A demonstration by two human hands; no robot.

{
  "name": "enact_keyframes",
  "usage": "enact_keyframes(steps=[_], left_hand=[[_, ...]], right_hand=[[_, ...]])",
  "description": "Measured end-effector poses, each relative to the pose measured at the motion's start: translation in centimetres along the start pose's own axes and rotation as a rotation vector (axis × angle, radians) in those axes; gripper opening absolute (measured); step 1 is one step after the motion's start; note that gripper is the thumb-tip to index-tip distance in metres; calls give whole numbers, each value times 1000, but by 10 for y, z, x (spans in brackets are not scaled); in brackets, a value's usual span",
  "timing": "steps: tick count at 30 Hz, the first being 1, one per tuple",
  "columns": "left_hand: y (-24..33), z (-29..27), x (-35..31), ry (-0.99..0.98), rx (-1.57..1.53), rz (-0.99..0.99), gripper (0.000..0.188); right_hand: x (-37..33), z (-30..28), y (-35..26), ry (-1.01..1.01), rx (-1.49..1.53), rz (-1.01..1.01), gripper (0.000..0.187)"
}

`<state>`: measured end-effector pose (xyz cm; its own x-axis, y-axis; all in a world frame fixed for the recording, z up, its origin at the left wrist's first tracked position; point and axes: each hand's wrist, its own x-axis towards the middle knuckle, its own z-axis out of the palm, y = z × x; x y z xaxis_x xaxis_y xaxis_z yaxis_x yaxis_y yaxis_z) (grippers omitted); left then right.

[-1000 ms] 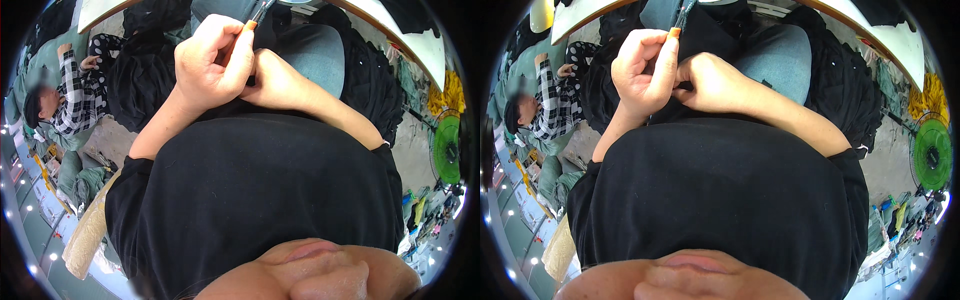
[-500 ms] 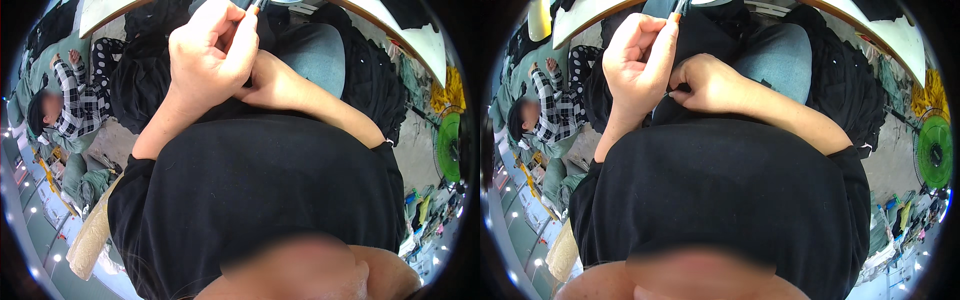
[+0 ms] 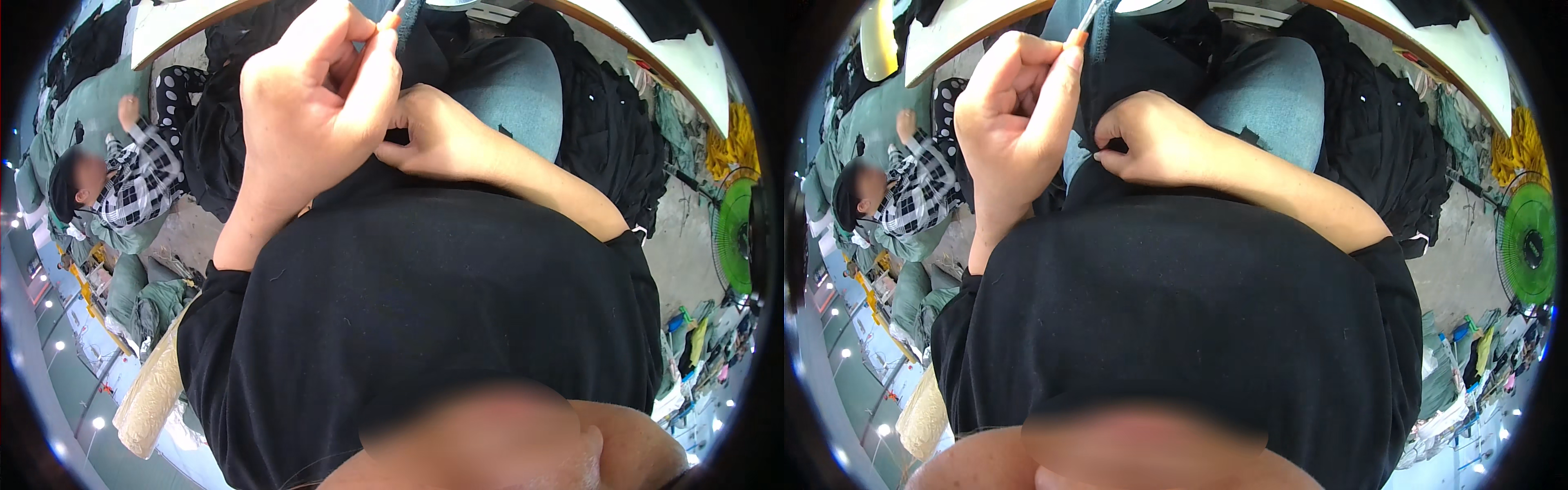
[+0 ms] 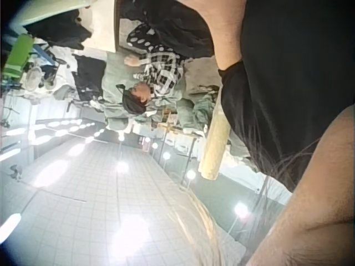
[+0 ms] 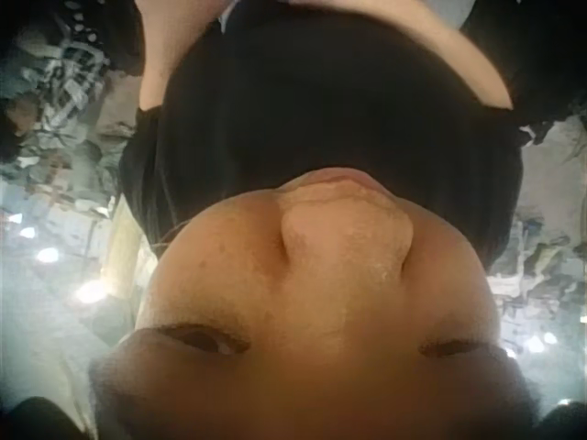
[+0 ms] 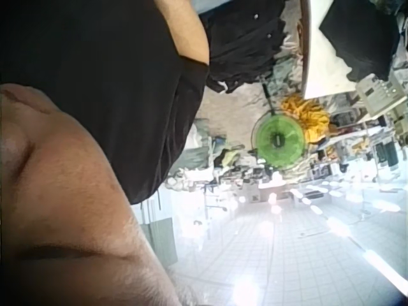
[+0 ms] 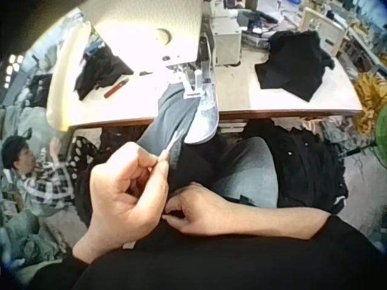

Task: The person trims threads from garment pieces using a thread trimmer and turns the fabric edges by hand.

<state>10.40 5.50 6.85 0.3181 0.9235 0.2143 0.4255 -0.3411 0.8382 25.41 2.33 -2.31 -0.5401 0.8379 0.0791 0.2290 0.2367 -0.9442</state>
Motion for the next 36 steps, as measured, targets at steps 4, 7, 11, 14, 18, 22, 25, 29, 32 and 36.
enact_keyframes(steps=[4, 7, 11, 14, 18, 22, 25, 29, 32, 36], left_hand=[[2, -2, -6, -18, 141, 46, 6], [-2, -3, -6, -35, 157, 99, 6], [-5, 0, -7, -30, 169, 85, 6], [-2, 11, -4, 12, 144, 78, 6], [0, 17, 4, 35, 167, 105, 8], [4, 18, 9, 14, 208, 114, 8], [2, 20, 14, 12, 166, 119, 10], [14, 24, 23, 26, 190, 170, 15], [16, 24, 32, 18, 164, 152, 19], [27, 27, 38, 17, 268, 159, 20]], right_hand=[[-1, 5, -1, 79, -12, -8, 17], [-1, 8, 8, 117, -27, -51, 15], [-1, 6, 11, 137, -79, -19, 14], [0, 7, 14, 148, -131, 22, 14], [3, 1, 10, 61, -205, 170, 14], [5, 3, 15, 44, -227, 183, 14], [6, 5, 19, 60, -236, 159, 13], [5, 5, 22, 98, -197, 115, 14], [3, 4, 24, 122, -185, 75, 14], [2, 1, 19, 123, -178, 60, 13]])
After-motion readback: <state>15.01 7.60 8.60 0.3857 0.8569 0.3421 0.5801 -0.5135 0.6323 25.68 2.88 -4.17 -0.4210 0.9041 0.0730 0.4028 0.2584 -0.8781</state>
